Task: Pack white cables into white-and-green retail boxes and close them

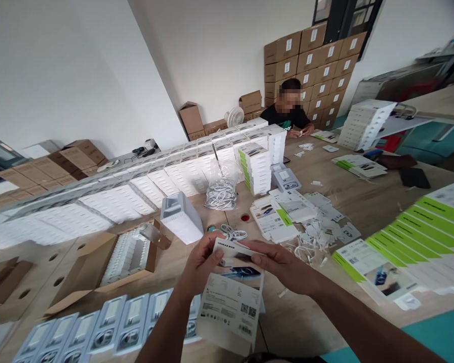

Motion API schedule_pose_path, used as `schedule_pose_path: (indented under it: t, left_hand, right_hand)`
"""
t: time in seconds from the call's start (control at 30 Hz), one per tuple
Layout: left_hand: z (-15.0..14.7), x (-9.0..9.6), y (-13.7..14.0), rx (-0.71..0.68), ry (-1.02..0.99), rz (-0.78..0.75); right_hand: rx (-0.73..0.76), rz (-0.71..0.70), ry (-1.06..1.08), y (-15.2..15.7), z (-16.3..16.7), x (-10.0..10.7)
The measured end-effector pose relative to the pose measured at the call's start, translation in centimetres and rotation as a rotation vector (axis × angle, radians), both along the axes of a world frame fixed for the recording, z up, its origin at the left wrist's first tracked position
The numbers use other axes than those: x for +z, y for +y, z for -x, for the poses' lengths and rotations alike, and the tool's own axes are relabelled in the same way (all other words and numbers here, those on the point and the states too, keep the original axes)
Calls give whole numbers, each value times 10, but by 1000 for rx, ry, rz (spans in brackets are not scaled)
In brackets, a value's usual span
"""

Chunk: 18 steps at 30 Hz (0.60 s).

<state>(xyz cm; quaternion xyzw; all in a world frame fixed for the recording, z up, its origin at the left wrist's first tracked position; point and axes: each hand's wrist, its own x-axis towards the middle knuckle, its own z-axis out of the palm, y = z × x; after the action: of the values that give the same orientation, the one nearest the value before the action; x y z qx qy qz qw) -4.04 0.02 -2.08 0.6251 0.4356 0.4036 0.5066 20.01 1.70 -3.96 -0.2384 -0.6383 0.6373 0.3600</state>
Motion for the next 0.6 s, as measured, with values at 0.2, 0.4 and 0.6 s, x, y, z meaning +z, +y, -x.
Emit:
schedule_pose_path:
  t: [0.2, 0.4, 0.6]
  left_hand:
    - [4, 4, -7, 15, 349, -209]
    - [9, 15, -19, -53, 617, -275]
    - [17, 12, -37, -10, 729, -256]
  right_hand:
    - [-46, 133, 54, -5, 2, -10]
    - [-106, 155, -17, -4, 6, -3]
    - [-106, 452, 132, -14, 30, -8]
